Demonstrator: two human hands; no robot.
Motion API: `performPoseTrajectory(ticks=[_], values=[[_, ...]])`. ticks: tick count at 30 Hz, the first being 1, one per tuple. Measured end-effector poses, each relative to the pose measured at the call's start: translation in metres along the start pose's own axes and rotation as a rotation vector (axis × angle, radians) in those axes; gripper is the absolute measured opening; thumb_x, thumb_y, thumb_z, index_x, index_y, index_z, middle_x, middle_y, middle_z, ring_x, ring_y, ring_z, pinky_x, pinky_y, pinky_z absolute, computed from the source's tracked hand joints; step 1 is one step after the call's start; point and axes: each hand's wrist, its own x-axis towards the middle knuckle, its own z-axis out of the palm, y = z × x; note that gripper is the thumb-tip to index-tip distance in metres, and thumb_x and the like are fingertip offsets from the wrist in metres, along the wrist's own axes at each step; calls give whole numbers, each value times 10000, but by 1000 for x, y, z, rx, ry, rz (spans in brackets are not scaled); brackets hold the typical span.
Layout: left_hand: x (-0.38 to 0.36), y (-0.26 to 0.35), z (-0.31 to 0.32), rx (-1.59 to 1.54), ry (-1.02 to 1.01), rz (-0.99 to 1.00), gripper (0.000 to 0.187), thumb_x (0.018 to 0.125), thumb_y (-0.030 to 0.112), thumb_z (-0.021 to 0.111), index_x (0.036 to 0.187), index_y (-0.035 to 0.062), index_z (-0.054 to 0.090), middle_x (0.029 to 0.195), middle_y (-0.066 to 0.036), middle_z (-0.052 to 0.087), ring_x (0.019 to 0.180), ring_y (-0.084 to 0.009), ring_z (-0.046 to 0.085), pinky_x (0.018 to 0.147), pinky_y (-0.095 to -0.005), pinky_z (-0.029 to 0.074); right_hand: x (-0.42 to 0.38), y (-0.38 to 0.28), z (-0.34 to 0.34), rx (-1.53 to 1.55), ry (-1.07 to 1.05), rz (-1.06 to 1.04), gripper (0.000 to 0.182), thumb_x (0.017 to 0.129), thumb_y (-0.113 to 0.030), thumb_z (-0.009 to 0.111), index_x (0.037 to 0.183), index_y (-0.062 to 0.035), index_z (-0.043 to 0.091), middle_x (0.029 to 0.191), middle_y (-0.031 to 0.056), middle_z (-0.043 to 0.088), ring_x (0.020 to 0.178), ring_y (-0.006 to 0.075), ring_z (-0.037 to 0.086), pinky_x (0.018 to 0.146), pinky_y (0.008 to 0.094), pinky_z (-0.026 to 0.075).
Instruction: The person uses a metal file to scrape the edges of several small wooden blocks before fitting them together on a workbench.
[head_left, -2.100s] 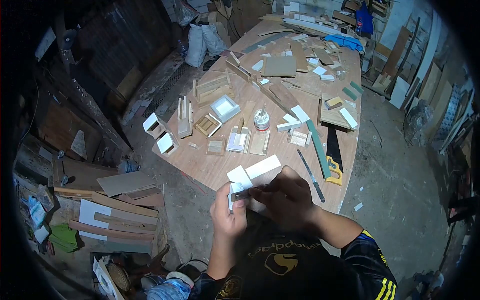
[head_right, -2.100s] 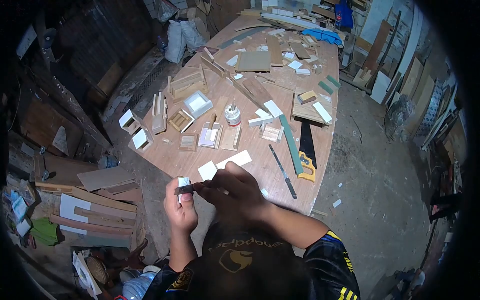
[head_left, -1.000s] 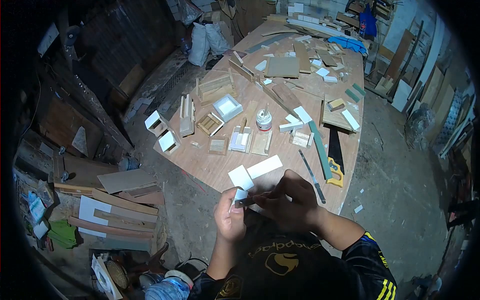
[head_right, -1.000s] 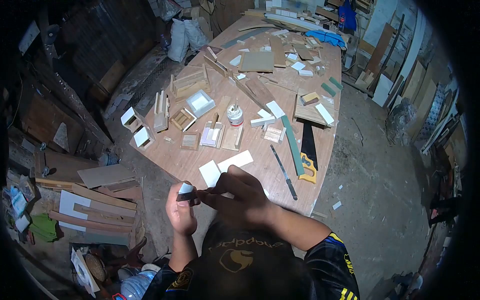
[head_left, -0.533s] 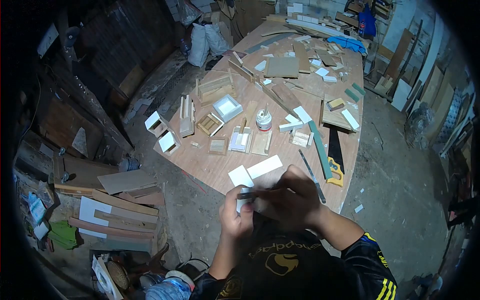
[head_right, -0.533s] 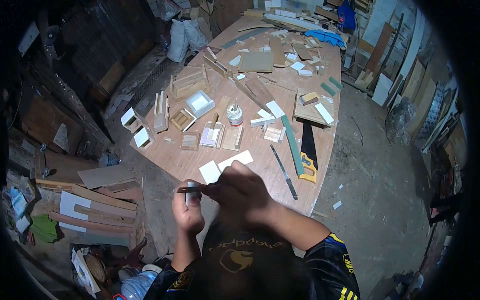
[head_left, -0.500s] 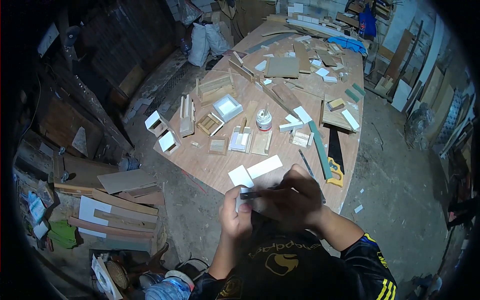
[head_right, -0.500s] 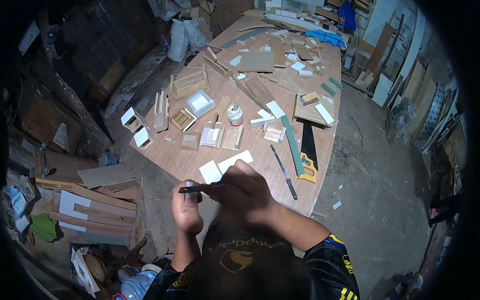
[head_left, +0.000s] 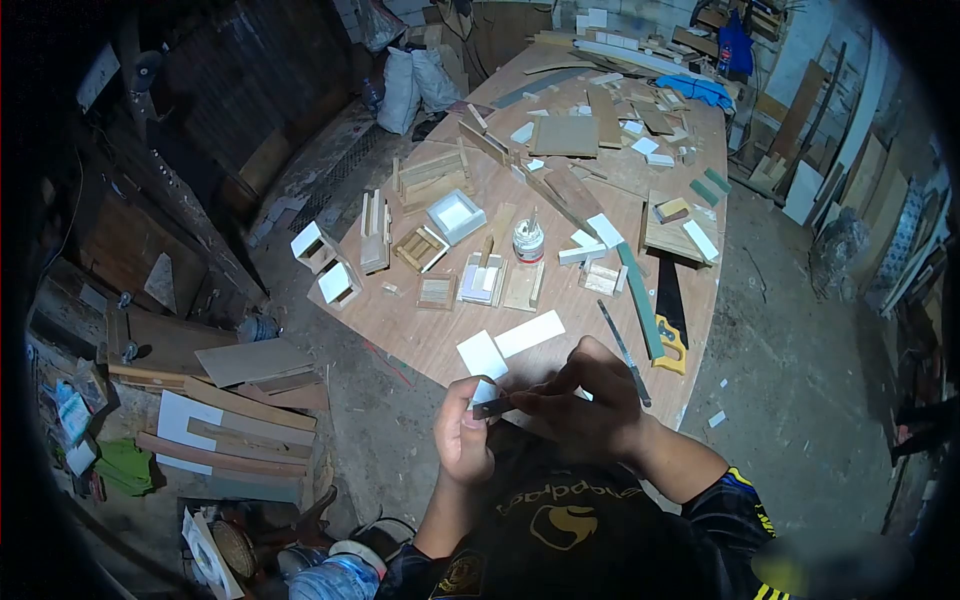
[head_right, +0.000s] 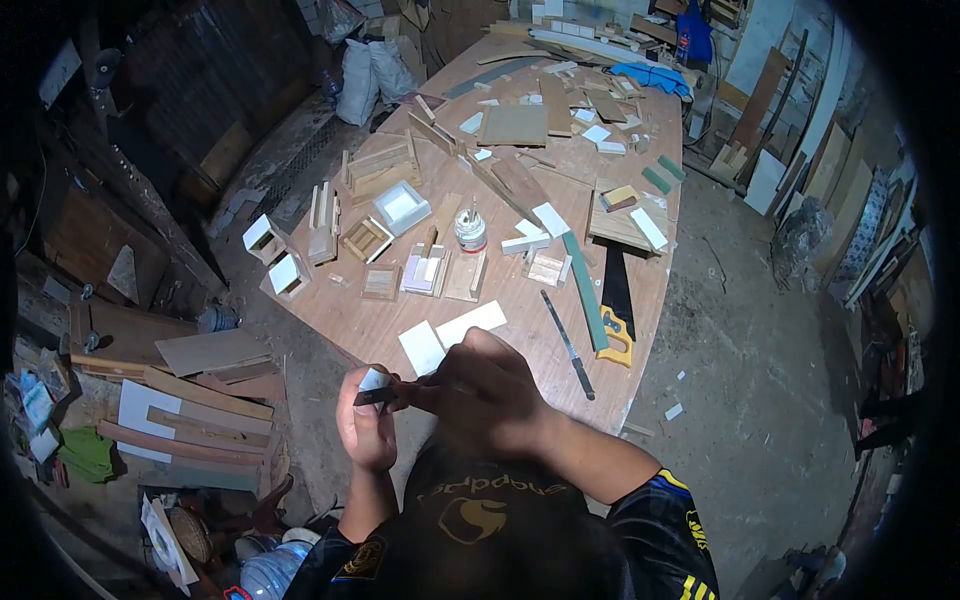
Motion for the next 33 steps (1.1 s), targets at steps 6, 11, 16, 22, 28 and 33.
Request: performPoseTrajectory(ticks=[6,11,16,22,28,33], values=[[-2,-4,-7,97,-14,-12,475,944,413,480,1081,-42,484,892,-105,559,740,-132,515,642,-255,417,0,3,5,11,-11,-16,343,598,-127,798,936,-142,741,773,-23,535,628,131,518,526,260,413],[1,0,-6,195,4,17,487,938,432,496,1062,-39,500,860,-81,573,710,-115,517,622,-247,417,-3,4,6,8,-49,-29,332,611,-109,797,934,-128,724,790,-13,586,631,137,534,520,261,421],[2,3,-5,314,16,68,466,933,427,513,1044,-25,530,828,-62,585,708,-117,537,628,-248,424,1,-3,6,8,-40,15,348,618,-85,794,955,-121,714,797,2,601,650,146,548,524,266,429],[8,12,1,574,35,106,459,933,429,507,1038,-15,558,824,-64,614,701,-148,559,641,-271,441,-1,-1,8,40,-61,59,326,655,-92,790,969,-109,707,800,34,602,653,178,556,540,283,437],[4,-2,-2,448,34,121,429,949,397,492,1015,-25,536,842,-114,601,670,-165,535,624,-283,432,7,4,-15,69,-76,107,387,647,-52,761,1026,-81,689,817,41,580,682,214,544,579,308,428],[5,10,1,-60,-21,-31,484,975,408,442,1059,-67,480,764,-96,509,630,-141,457,572,-286,399,8,0,-15,69,39,113,296,622,-45,825,892,-80,708,745,18,512,604,159,480,516,279,359]])
